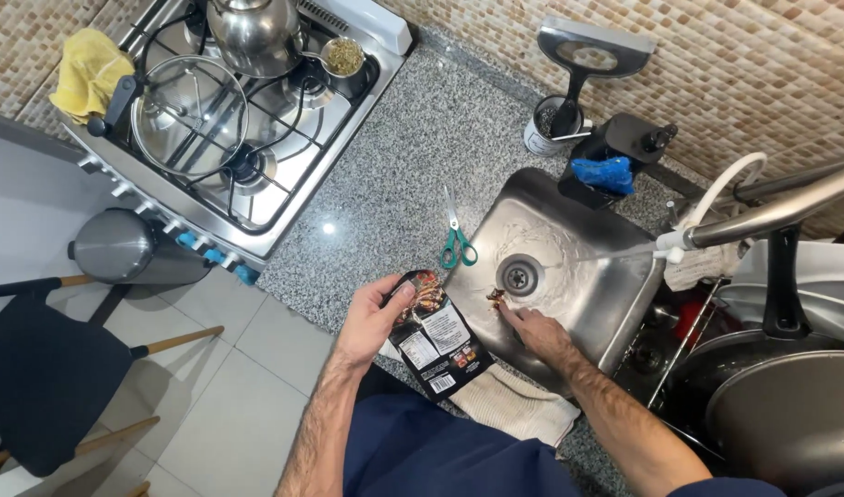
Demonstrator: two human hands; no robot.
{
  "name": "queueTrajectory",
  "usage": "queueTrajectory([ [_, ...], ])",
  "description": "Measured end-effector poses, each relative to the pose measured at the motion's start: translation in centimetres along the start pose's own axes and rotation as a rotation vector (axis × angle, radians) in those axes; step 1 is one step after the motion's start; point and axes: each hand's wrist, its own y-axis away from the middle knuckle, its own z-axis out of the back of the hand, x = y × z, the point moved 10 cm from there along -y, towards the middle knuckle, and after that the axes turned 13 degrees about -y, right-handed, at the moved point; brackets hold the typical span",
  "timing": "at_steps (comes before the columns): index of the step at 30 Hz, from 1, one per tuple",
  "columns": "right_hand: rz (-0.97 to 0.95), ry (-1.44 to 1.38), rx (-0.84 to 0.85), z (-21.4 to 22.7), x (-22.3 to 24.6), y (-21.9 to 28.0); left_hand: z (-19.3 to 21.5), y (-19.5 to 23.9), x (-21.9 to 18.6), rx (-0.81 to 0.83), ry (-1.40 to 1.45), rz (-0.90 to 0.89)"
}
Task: Open a package and clean a glass pot lid with a paper towel in a kitchen.
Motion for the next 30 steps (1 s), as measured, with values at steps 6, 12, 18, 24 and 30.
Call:
queueTrajectory([
  [6, 0.04, 0.175, 0.041, -0.7, 1.2, 0.1, 0.2, -0.4, 1.0, -0.035, -0.072, 0.021],
  [12, -0.307, 0.328, 0.21, -0.6, -0.4, 0.6, -0.5, 0.2, -0.4, -0.009, -0.037, 0.026],
  [18, -0.183, 0.416, 0.143, -4.6, -1.0, -1.6, -0.4, -0.2, 0.0, -0.019, -0.077, -0.005],
  [24, -0.273, 0.346, 0.053, -3.2, -2.0, -1.7, -1.1, -0.4, -0.8, -0.003, -0.023, -0.01],
  [30, -0.342, 0.443, 0.154, 0.3, 0.5, -2.4, -1.0, -1.7, 1.2, -0.002, -0.064, -0.003],
])
